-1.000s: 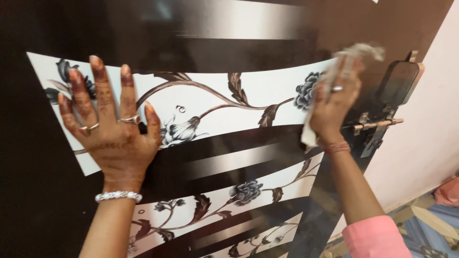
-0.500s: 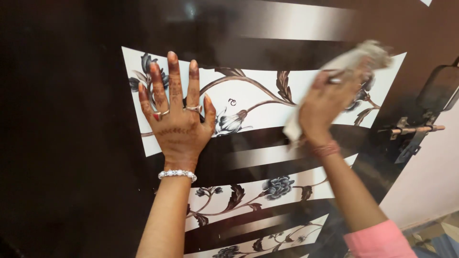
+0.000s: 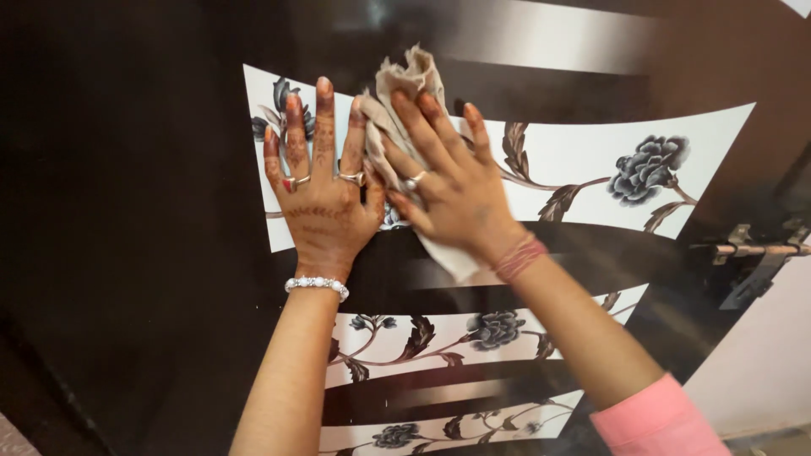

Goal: The person wipes a dark brown door with a floral pattern using a light-colored cloth. They repeatedly rub the surface with their right hand while holding the door with their left hand.

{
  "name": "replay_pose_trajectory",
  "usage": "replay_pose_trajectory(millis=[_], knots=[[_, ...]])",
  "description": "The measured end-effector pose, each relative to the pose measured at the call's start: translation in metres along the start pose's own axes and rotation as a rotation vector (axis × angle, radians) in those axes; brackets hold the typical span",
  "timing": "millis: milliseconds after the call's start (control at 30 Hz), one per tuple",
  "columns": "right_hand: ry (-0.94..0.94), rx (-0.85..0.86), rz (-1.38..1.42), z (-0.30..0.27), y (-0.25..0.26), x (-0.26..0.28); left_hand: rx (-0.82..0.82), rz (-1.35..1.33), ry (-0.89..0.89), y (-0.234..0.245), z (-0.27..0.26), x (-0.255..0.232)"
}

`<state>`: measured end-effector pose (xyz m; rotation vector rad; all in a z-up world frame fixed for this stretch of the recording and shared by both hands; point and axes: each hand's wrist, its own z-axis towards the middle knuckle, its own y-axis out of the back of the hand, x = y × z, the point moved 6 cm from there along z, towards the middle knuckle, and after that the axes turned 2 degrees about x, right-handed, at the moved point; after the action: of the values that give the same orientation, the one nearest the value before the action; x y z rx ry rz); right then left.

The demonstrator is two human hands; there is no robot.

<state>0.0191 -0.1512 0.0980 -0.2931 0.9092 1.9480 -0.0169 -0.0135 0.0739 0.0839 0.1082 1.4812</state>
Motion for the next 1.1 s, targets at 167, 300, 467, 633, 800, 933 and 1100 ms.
replay_pose_trajectory(millis=[167,300,467,633,800,933,1100], knots=[[0.007,-0.073,-0.061,-0.029,0.017,-0.058,-0.027,-0.047,-0.013,0.001,-0.001,-0.001],[-0.242,-0.151,-0.043,-0.075,0.023,-0.125,-0.041,-0.003,-0.016,-0.002,-0.001,-0.001],[-0.539,-0.331,-0.04,-0.147,0.023,-0.195,-0.037,-0.033,-0.003,-0.002,-0.002,-0.001],[-0.805,-0.56,0.077,-0.231,0.002,-0.244,-0.023,-0.015,0.002,-0.004,-0.002,-0.002],[-1.151,-0.539,-0.054,-0.26,-0.031,-0.261,-0.016,0.013,-0.005,-0.007,-0.004,0.0],[-0.995,-0.615,-0.05,-0.209,-0.029,-0.218,-0.016,0.031,-0.001,-0.008,-0.004,0.0],[-0.738,-0.556,0.03,-0.093,-0.023,-0.113,-0.012,0.014,0.002,-0.008,-0.004,0.0]])
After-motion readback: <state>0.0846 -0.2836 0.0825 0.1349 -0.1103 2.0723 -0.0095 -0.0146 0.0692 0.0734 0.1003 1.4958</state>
